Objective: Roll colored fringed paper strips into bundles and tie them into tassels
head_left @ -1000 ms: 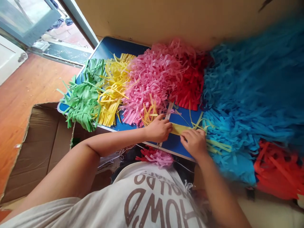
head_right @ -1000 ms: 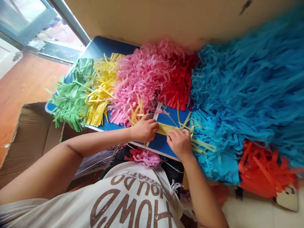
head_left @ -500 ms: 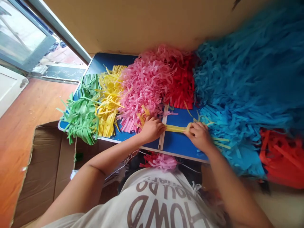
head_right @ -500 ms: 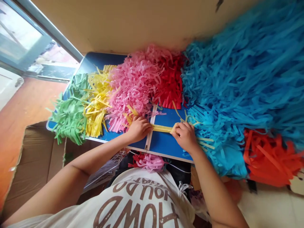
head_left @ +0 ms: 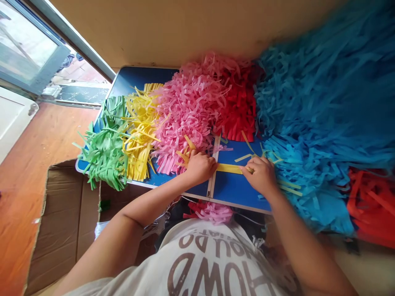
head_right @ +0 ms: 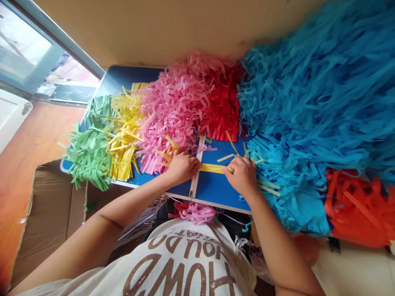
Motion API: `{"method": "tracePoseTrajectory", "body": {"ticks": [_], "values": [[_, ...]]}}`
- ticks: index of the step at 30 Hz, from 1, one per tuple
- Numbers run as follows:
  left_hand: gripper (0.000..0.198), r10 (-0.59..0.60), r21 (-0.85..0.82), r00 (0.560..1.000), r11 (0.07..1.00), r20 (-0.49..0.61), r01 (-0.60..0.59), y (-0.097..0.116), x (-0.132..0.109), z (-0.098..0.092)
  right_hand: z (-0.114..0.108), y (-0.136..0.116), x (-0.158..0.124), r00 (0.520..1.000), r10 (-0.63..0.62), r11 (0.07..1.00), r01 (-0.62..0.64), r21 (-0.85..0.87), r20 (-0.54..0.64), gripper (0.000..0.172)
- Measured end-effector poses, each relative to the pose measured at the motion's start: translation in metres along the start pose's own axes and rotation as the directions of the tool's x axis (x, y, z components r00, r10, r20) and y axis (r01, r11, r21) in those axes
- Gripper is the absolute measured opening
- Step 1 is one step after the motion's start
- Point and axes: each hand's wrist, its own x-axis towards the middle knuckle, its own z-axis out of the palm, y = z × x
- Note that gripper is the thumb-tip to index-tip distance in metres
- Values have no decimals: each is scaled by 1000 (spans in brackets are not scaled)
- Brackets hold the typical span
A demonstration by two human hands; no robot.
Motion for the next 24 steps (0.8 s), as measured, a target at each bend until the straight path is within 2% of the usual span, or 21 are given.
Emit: {"method": "tracePoseTrajectory", "body": {"ticks": [6, 8, 9, 11, 13, 15, 17, 19, 24], "values": [[30, 2, 19, 1000, 1000, -2, -2, 0, -1, 1, 2, 0, 3, 999, 36, 998, -34, -54, 32, 37], [24, 28, 49, 998, 999, -65, -25, -1, -1, 3, 0, -3, 3, 998, 56, 993, -58, -103, -22, 30], [22, 89, 70, 991, 994, -104, -82, -1, -1, 3, -2, -7, 2, 997, 44, 990, -51, -134, -60, 24], [21, 294, 129, 945, 952, -147, -276, -3, 0, 5, -8, -15, 1, 992, -75, 981, 55, -185, -100, 11], [25, 486, 187, 866, 867, -117, -461, -3, 0, 6, -13, -22, 0, 962, -269, 948, 257, -185, -43, 8], [27, 562, 229, 822, 815, -92, -532, -2, 1, 8, -15, -26, 0, 914, -404, 902, 404, -153, 34, 11], [24, 559, 261, 821, 814, -113, -518, 1, 1, 10, -15, -26, 3, 891, -447, 880, 453, -142, 74, 14], [21, 530, 283, 834, 832, -152, -477, 5, 1, 12, -13, -23, 8, 891, -448, 881, 453, -138, 67, 18], [23, 471, 304, 849, 867, -239, -395, 8, 3, 20, -12, -28, 16, 938, -346, 933, 345, -100, 8, 14]]}}
